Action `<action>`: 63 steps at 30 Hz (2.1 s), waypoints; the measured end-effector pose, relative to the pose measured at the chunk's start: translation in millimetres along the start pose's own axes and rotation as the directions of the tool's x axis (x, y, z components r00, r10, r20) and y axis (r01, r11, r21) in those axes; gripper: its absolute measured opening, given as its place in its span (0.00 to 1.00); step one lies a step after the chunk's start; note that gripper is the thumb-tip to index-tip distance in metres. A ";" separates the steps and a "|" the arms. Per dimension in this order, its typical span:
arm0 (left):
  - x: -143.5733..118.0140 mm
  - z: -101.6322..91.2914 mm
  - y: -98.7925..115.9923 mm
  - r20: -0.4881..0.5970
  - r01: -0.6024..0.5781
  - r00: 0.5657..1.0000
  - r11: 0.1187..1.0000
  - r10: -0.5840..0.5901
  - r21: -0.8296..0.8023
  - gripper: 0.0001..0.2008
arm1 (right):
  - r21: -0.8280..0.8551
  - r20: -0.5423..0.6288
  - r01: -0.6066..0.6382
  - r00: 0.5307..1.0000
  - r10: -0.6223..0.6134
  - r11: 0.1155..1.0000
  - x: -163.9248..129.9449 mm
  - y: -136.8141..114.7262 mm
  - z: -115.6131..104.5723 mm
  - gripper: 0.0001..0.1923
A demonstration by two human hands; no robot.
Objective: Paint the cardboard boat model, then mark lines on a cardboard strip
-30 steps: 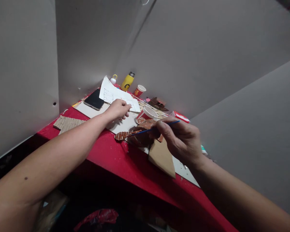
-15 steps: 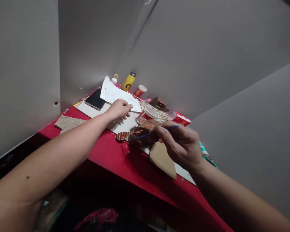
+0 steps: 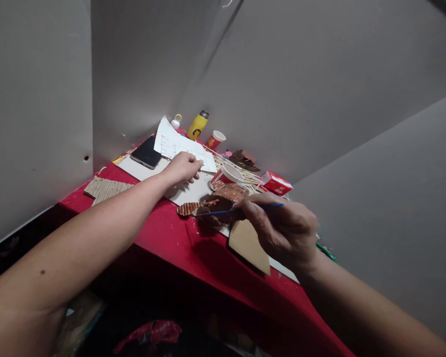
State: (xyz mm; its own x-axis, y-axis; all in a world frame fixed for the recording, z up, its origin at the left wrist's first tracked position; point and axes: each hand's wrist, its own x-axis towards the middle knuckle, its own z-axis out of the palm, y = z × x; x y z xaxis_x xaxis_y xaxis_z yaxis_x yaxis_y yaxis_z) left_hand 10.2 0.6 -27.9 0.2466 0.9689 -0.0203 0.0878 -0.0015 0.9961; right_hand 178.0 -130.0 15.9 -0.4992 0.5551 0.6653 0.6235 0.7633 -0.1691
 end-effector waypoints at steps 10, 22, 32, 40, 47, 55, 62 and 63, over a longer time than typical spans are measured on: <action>-0.2 -0.4 0.3 0.007 -0.007 1.000 1.000 0.007 0.026 0.15 | -0.018 0.009 -0.017 1.000 0.017 1.000 -3.8 -0.5 -1.6 0.05; 2.5 1.0 -1.7 -0.011 -0.004 1.000 1.000 0.004 0.027 0.15 | -0.103 -0.030 0.028 0.999 -0.031 0.994 -13.4 2.9 -7.4 0.04; 2.2 1.1 -1.2 -0.020 -0.002 1.000 1.000 0.002 0.014 0.15 | -0.114 -0.026 0.039 0.999 -0.042 0.993 -12.7 -0.1 -5.6 0.05; 4.3 0.6 -3.4 -0.004 0.004 1.000 0.999 -0.004 0.046 0.16 | -0.122 -0.042 0.065 0.997 -0.071 0.990 -14.2 -0.4 -5.7 0.05; 3.5 0.4 -2.2 -0.003 0.006 1.000 0.998 -0.006 0.057 0.15 | -0.044 -0.054 0.057 0.997 -0.059 0.997 -17.7 -4.7 -6.9 0.07; 4.7 0.6 -4.3 -0.029 -0.012 1.000 1.000 0.013 0.013 0.15 | -0.021 0.005 0.046 0.999 -0.046 0.999 -20.3 -3.9 -4.3 0.06; 5.4 0.3 -4.4 -0.023 -0.003 1.000 1.000 0.003 0.008 0.14 | -0.136 -0.092 0.030 0.995 -0.043 0.990 -18.9 -1.5 -6.0 0.06; 5.2 0.2 -4.2 -0.024 -0.003 1.000 1.000 0.003 0.010 0.14 | -0.160 -0.082 0.034 0.995 -0.047 0.987 -19.2 -1.1 -6.2 0.06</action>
State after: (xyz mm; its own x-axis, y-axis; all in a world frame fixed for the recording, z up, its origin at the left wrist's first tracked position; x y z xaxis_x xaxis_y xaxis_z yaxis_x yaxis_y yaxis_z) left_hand 11.4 5.6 -32.2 0.2233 0.9746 -0.0148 0.0964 -0.0070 0.9953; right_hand 190.6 -143.5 7.8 -0.4769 0.4892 0.7302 0.6946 0.7189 -0.0280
